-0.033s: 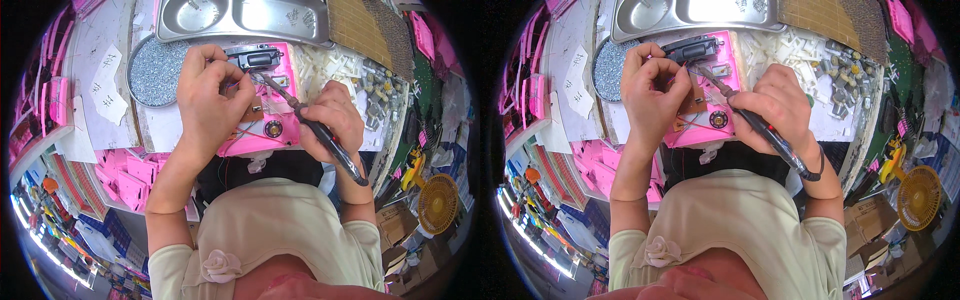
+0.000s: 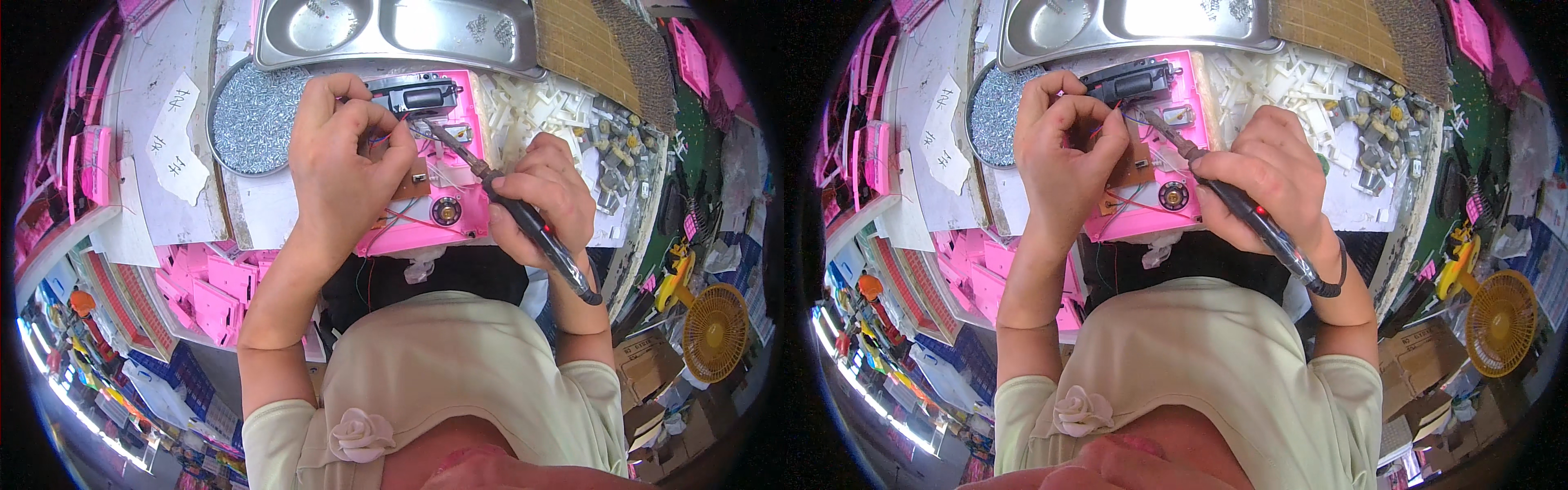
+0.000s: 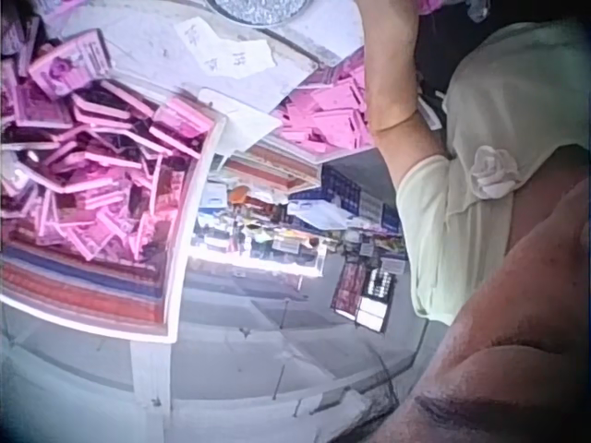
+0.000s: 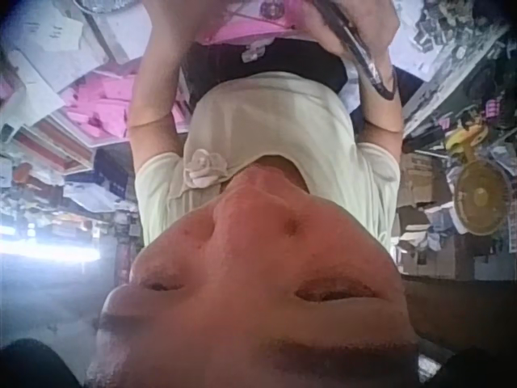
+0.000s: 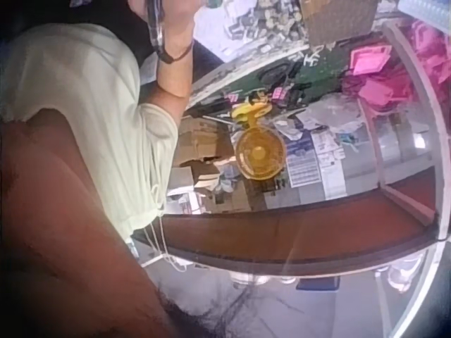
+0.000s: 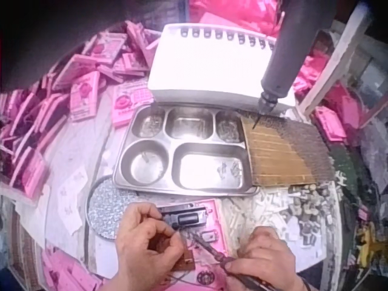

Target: The recorder is assembling a pink electronic toy by soldering internal wires, fitting components into the plastic casing, and securing it with an electric screwdriver.

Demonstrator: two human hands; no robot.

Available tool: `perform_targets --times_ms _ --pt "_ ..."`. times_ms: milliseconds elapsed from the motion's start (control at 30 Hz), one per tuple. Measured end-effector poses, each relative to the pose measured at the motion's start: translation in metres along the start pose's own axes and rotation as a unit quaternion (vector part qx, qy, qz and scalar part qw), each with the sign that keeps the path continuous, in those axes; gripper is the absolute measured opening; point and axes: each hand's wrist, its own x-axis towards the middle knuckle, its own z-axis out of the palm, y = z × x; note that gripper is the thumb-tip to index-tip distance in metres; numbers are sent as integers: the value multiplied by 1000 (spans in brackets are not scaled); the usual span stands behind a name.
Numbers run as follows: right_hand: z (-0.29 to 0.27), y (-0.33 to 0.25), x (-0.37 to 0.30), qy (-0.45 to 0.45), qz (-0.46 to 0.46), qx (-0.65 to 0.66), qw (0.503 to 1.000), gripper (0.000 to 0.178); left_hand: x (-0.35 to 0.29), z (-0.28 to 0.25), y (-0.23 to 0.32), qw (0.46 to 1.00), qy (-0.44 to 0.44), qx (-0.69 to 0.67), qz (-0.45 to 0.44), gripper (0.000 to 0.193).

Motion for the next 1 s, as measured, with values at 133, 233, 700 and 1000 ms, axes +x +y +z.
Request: perform_targets --times_ms 133,233,700,1000 --pt "-5 -2 -2 1 1 -4 1000 38 0 0 -2 1000 7 13 17 12" --pt "-7 -1 -4 4 -1 -4 1000 38 0 1 1 1000 10 6 7 15" --pt "-35 -8 -11 6 24 -21 999 35 -9 -14 13 994 46 44 85 26" --pt "-37 -10 -19 45 58 -11 997 40 -14 -1 22 972 -194 -32 131 18"
